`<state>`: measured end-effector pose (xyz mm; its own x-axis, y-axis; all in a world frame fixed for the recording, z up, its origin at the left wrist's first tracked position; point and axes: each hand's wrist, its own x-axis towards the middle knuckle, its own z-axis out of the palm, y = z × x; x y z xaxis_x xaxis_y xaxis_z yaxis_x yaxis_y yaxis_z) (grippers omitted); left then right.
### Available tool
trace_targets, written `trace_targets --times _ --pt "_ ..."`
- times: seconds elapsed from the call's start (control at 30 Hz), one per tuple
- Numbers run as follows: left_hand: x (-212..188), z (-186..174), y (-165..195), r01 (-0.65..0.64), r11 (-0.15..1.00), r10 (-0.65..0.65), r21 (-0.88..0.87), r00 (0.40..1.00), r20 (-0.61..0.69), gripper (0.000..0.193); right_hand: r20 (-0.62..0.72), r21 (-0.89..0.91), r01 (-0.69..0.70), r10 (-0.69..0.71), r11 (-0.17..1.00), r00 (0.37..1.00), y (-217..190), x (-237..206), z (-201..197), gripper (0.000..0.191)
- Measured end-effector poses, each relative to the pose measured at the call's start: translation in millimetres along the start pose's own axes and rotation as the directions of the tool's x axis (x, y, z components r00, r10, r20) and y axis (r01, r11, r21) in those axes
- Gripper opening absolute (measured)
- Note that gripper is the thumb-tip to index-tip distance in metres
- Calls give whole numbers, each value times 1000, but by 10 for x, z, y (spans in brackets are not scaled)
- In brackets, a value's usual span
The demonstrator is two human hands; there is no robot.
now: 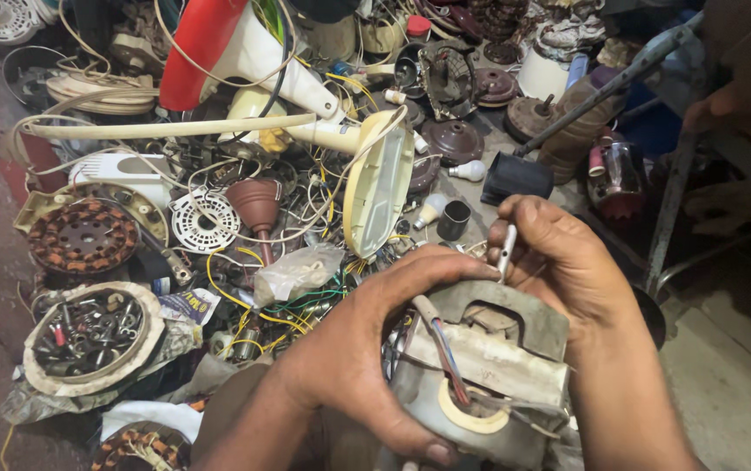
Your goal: The person sits on the floor of a cluttered repair workshop and disassembles an electric fan motor by hand, separating the rotor, stator and mounting plate, applying liquid from a small bottle to the bearing, and pulling the shaft and windings apart with their hands.
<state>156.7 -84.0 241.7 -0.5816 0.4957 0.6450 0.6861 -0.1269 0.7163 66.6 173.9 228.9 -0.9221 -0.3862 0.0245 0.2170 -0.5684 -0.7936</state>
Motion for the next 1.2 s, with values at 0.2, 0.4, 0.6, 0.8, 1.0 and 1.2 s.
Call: trace_targets --times 0.2,0.4,0.6,0.8,1.0,1.2 --pt "-35 6 -36 -32 999 31 -22 999 -18 110 -26 -20 -8 8 1000 1000 64 -20 20 24" --pt "-81 63 -8 -7 1000 8 18 999 -32 108 -23 -59 -27 26 998 999 -12 7 45 24" --pt "-94 15 21 13 1000 -13 -8 1000 -7 107 30 23 -39 38 999 999 55 -93 93 23" --pt "-89 -5 78 100 994 -101 50 994 28 108 5 -48 -22 23 999 1000 -6 -67 149 24" --pt "-76 -41 85 47 999 -46 -15 997 69 104 104 26 -30 27 999 994 72 -209 222 25" --pt "-171 29 151 181 982 -185 63 980 73 97 -8 -34 -12 11 999 1000 43 -191 252 25"
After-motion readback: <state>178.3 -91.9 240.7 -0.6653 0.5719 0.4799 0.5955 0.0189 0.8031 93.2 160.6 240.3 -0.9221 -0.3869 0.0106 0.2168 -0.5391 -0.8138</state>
